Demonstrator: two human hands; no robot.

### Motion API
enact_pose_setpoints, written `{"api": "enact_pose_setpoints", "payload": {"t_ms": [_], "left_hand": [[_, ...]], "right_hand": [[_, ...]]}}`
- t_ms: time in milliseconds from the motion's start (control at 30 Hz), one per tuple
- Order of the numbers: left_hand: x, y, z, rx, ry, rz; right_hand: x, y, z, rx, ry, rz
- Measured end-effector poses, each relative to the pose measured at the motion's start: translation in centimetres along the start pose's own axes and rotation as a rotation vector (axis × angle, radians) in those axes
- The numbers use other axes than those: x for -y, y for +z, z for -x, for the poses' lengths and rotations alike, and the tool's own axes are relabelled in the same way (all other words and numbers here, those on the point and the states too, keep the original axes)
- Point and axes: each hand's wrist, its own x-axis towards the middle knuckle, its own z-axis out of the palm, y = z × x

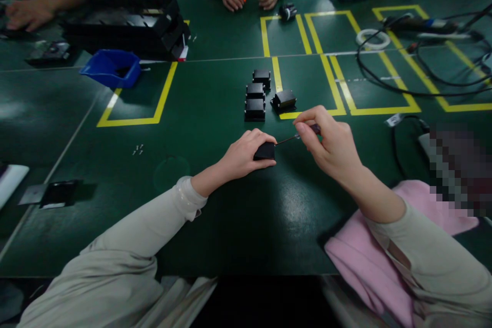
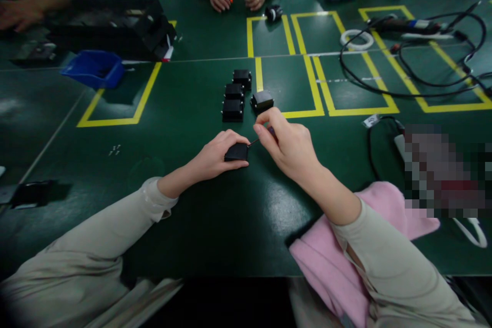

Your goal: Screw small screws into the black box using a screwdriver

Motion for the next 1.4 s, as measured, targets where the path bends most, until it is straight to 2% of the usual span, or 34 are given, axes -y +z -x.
{"api": "enact_pose_setpoints", "payload": {"t_ms": [1400], "left_hand": [[0.18, 0.16, 0.01, -0.014, 0.021, -0.014]], "right_hand": [[0.06, -0.01, 0.02, -0.001, -0.025, 0.005]]}}
